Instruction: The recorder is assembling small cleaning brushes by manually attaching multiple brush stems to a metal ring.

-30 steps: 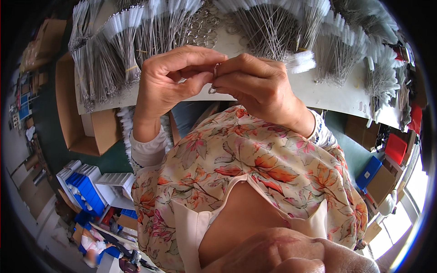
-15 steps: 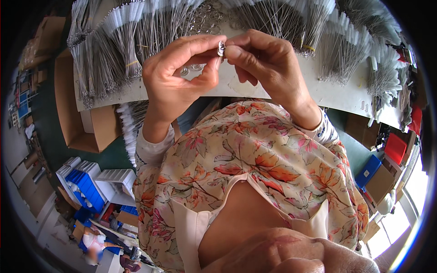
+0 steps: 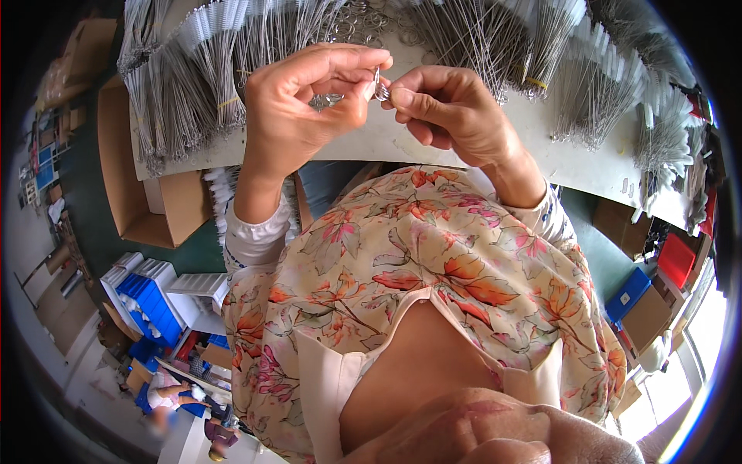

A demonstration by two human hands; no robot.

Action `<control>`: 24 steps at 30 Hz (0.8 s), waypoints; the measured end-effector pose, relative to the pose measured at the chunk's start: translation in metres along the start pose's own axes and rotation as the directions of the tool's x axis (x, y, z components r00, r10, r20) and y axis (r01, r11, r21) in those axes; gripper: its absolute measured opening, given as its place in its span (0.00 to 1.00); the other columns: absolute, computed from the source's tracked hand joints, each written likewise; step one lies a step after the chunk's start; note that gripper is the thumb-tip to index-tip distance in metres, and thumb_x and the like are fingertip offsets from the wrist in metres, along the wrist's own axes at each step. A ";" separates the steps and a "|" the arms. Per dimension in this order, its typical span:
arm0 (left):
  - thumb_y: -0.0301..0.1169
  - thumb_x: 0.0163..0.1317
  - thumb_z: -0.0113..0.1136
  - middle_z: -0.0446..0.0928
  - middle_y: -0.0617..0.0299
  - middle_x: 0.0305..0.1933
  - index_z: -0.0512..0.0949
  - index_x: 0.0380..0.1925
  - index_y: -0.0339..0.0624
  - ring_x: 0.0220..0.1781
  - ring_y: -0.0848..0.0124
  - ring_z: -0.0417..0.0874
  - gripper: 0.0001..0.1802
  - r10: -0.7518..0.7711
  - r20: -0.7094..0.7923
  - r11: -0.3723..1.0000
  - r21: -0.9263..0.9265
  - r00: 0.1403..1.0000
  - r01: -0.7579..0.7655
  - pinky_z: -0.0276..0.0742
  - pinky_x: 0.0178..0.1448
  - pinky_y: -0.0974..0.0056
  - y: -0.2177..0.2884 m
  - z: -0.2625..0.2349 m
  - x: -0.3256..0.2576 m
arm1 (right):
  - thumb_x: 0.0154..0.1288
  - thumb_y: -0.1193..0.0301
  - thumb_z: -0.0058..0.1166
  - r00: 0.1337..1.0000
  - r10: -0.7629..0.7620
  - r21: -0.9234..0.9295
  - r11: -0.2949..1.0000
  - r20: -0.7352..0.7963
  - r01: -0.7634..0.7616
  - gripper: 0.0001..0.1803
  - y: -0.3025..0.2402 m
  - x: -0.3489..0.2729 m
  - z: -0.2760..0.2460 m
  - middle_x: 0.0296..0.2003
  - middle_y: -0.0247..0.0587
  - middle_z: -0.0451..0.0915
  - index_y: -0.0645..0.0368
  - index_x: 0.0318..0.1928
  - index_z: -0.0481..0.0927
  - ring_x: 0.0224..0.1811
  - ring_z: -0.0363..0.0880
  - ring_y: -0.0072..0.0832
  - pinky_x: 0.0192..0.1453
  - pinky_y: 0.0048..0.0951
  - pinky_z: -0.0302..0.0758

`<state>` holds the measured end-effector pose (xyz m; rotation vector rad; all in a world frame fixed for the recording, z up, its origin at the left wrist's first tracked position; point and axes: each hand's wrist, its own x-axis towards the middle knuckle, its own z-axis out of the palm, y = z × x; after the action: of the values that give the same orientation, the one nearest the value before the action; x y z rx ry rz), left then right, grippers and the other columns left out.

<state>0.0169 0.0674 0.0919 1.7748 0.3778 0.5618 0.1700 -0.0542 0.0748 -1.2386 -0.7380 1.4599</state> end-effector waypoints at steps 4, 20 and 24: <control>0.14 0.51 0.55 0.79 0.53 0.39 0.77 0.39 0.29 0.38 0.74 0.80 0.13 0.058 -0.065 0.998 -0.023 0.996 -0.059 0.80 0.42 0.72 -0.003 0.002 -0.001 | 0.62 0.65 0.54 0.999 -0.037 0.001 0.999 0.003 0.037 0.11 0.007 0.001 0.005 0.21 0.29 0.75 0.61 0.34 0.79 0.18 0.69 0.11 0.19 0.12 0.64; 0.15 0.51 0.56 0.79 0.57 0.40 0.79 0.38 0.32 0.36 0.76 0.80 0.13 0.133 -0.042 0.991 0.037 0.990 -0.132 0.79 0.41 0.74 -0.009 -0.008 -0.002 | 0.57 0.73 0.58 0.977 -0.209 -0.293 0.938 -0.049 0.186 0.06 -0.008 0.005 0.009 0.24 0.32 0.79 0.62 0.34 0.80 0.22 0.73 0.14 0.25 0.17 0.70; 0.19 0.55 0.55 0.78 0.59 0.41 0.76 0.44 0.35 0.40 0.75 0.80 0.14 -0.183 0.176 0.982 -0.011 0.967 0.187 0.77 0.42 0.73 -0.022 -0.020 -0.008 | 0.54 0.76 0.58 0.917 -0.382 -0.449 0.843 -0.114 0.295 0.05 0.033 0.009 0.013 0.25 0.35 0.78 0.60 0.33 0.80 0.23 0.77 0.22 0.27 0.22 0.73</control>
<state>0.0001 0.0858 0.0736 1.7248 0.4065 0.2755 0.1485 -0.0524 0.0458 -1.4653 -1.1142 0.8883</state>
